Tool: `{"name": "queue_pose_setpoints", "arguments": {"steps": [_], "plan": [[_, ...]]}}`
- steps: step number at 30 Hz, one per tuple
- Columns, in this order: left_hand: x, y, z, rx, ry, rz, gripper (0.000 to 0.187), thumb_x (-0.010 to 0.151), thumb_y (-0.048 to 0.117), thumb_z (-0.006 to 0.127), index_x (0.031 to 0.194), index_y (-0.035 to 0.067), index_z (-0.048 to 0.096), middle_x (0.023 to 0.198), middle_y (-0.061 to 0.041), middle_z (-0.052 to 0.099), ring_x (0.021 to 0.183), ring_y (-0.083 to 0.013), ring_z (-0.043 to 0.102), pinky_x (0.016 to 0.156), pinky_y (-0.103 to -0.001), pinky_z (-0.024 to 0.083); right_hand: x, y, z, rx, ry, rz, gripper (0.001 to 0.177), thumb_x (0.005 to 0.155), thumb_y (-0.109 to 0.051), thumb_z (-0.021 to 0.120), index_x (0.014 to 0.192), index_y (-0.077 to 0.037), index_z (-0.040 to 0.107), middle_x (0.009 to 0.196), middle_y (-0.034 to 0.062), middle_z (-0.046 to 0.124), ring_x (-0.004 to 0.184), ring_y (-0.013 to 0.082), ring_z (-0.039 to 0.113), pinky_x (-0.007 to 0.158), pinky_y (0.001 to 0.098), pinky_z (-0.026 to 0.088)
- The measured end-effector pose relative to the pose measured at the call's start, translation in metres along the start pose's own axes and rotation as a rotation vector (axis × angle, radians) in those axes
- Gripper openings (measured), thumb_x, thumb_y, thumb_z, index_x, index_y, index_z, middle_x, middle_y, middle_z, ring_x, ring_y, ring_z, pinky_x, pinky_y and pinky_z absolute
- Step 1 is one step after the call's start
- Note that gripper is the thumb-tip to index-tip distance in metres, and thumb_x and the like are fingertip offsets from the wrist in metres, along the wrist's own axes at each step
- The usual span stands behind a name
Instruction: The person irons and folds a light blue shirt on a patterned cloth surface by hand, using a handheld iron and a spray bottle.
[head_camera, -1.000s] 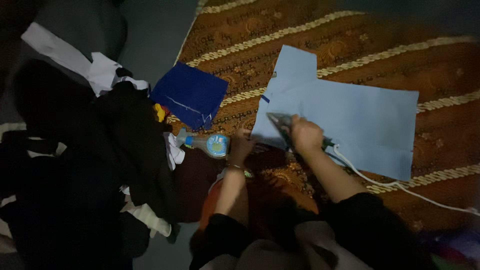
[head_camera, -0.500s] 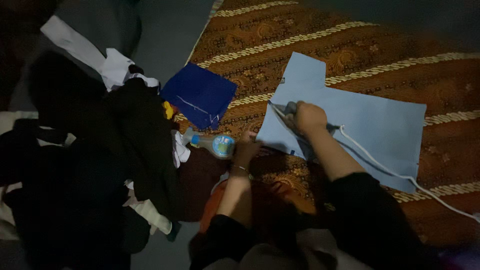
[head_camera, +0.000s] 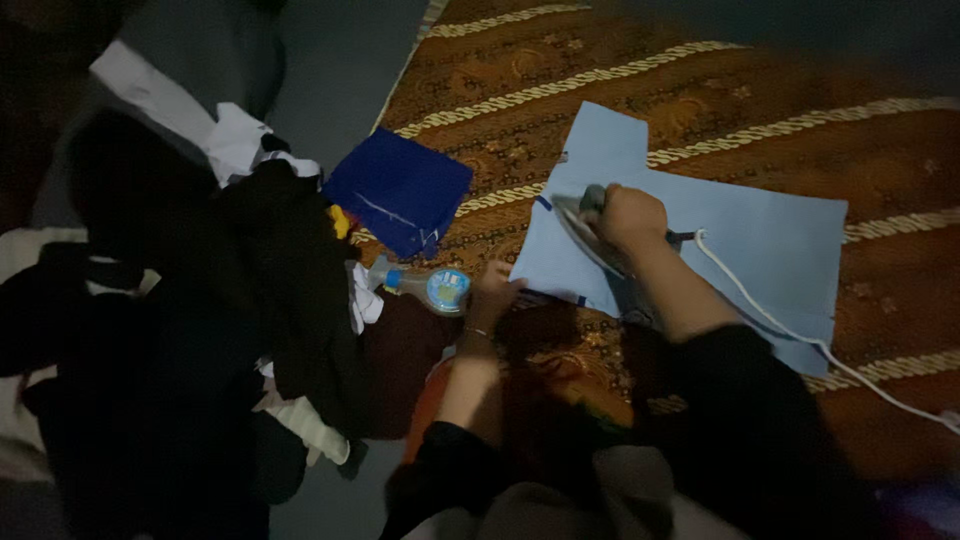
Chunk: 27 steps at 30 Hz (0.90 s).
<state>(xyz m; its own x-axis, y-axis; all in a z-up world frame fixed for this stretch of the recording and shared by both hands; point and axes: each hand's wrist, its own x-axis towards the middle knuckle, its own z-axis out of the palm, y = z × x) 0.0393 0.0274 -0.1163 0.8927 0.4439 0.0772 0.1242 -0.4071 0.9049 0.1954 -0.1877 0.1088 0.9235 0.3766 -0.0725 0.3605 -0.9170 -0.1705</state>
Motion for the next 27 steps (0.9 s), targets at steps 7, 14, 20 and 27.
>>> {"name": "queue_pose_setpoints", "arguments": {"steps": [7, 14, 20, 27], "plan": [[0.010, 0.011, -0.006, 0.074, -0.093, -0.178, 0.047, 0.070, 0.026, 0.093, 0.103, 0.007, 0.066, 0.079, -0.010, 0.071, 0.072, -0.0235, 0.069, 0.067, -0.038, 0.056, -0.150, 0.069, 0.005, -0.119, 0.044, -0.179, 0.051, 0.082, -0.061, 0.072, 0.091, -0.011, 0.070, 0.076, 0.0119, 0.073, 0.066, 0.0306, 0.070, 0.060, 0.0457, 0.056], [0.009, 0.013, -0.005, 0.148, -0.094, -0.169, 0.046, 0.071, 0.029, 0.091, 0.104, 0.008, 0.068, 0.081, -0.012, 0.073, 0.073, -0.0264, 0.070, 0.069, -0.040, 0.055, -0.126, 0.062, 0.101, 0.098, 0.399, -0.354, 0.022, 0.106, -0.024, 0.060, 0.118, -0.019, 0.077, 0.087, 0.0135, 0.073, 0.068, 0.0282, 0.068, 0.064, 0.0436, 0.056], [0.016, 0.021, -0.012, 0.271, -0.119, -0.265, 0.049, 0.070, 0.031, 0.093, 0.106, 0.009, 0.069, 0.090, -0.010, 0.076, 0.080, -0.0252, 0.073, 0.074, -0.040, 0.057, -0.111, 0.043, 0.057, -0.024, -0.140, -0.158, 0.042, 0.089, -0.049, 0.072, 0.113, -0.014, 0.069, 0.094, 0.0115, 0.075, 0.085, 0.0323, 0.071, 0.070, 0.0469, 0.056], [0.003, 0.078, -0.033, 0.298, -0.188, -0.387, 0.049, 0.080, 0.030, 0.087, 0.117, 0.009, 0.064, 0.097, -0.013, 0.075, 0.085, -0.0259, 0.072, 0.076, -0.040, 0.057, -0.198, 0.151, -0.001, -0.093, -0.091, 0.012, 0.039, 0.089, -0.050, 0.071, 0.111, -0.017, 0.073, 0.083, 0.0106, 0.075, 0.069, 0.0289, 0.071, 0.063, 0.0455, 0.057]]}}
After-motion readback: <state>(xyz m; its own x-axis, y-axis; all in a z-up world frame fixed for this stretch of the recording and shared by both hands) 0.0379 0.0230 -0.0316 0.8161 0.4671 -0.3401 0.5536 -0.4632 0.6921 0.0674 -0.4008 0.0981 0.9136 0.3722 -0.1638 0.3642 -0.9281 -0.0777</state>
